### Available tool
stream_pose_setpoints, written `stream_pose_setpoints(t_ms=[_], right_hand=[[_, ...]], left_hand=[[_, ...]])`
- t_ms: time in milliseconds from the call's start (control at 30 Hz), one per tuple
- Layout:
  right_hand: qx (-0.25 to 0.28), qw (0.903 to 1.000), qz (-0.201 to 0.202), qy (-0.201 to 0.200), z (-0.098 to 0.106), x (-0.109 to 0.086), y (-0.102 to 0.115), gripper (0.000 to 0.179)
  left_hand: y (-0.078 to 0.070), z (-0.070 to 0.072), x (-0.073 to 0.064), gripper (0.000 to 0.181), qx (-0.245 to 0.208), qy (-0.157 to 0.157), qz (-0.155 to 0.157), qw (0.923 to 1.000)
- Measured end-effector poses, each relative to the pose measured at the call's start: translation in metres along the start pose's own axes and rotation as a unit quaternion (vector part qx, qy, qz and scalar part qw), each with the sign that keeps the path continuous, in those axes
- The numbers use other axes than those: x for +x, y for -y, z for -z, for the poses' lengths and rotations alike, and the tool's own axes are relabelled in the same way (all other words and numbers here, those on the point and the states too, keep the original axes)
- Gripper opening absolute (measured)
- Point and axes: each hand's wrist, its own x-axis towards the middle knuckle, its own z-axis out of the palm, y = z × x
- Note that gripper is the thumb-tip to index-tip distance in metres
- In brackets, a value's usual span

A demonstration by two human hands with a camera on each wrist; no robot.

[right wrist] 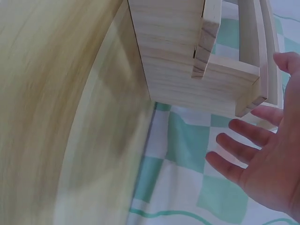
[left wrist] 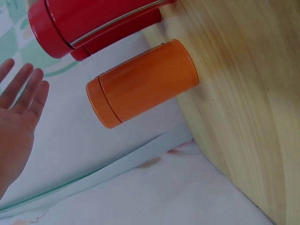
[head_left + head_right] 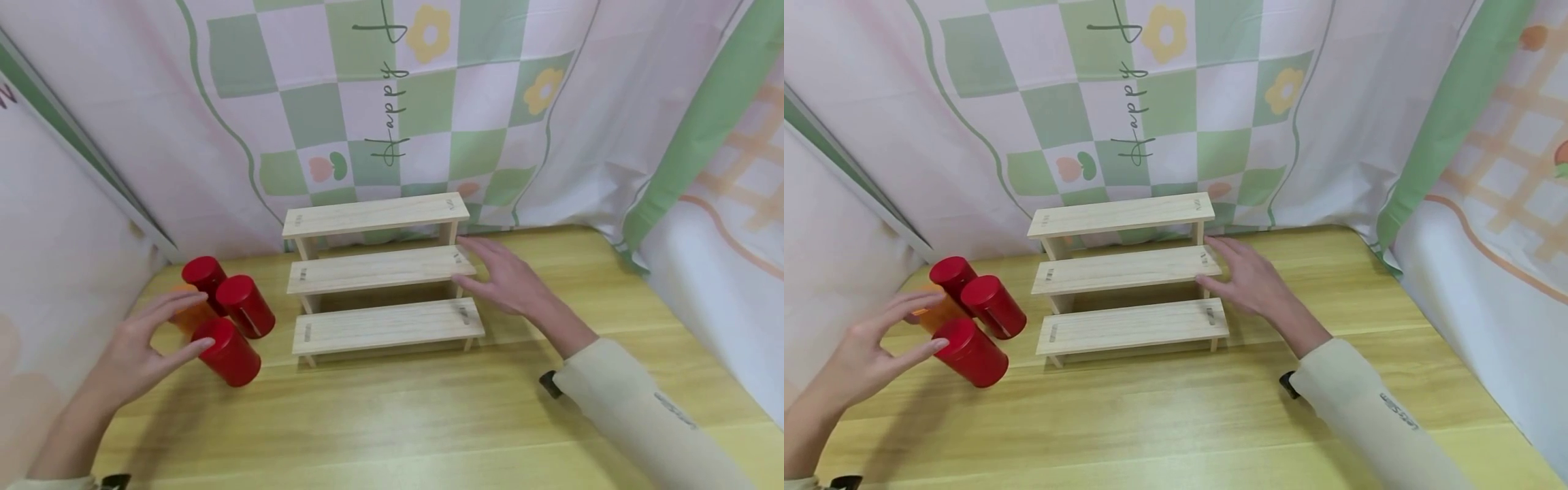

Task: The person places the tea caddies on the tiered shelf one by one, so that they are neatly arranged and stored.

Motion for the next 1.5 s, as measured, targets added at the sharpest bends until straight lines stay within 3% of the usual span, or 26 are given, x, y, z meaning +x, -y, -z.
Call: stream_pose_setpoints(t_ms=[300,600,933,1167,1500], right_hand=[[0.136,0.9904,-0.028,0.008,-0.006,0.006,-0.006,0.069],[0.287,0.9563,-0.04,0.042,-0.013,0.01,-0.011,0.067],[0.306,0.9494,-0.036,0.061,-0.017,0.011,-0.013,0.066],[0.286,0.9548,-0.045,0.067,-0.015,0.011,-0.012,0.066],[0.288,0.9535,-0.051,0.072,-0.015,0.01,-0.013,0.066]], left_hand=[[0.002,-0.009,-0.002,0.067,0.004,0.045,0.012,0.9989],[0.007,-0.012,-0.003,0.059,0.0,0.093,0.039,0.9949],[0.018,-0.019,-0.007,0.061,-0.053,0.103,0.041,0.9924],[0.018,-0.019,-0.007,0.06,-0.062,0.093,0.048,0.9926],[0.015,-0.019,-0.005,0.058,-0.068,0.095,0.067,0.9909]])
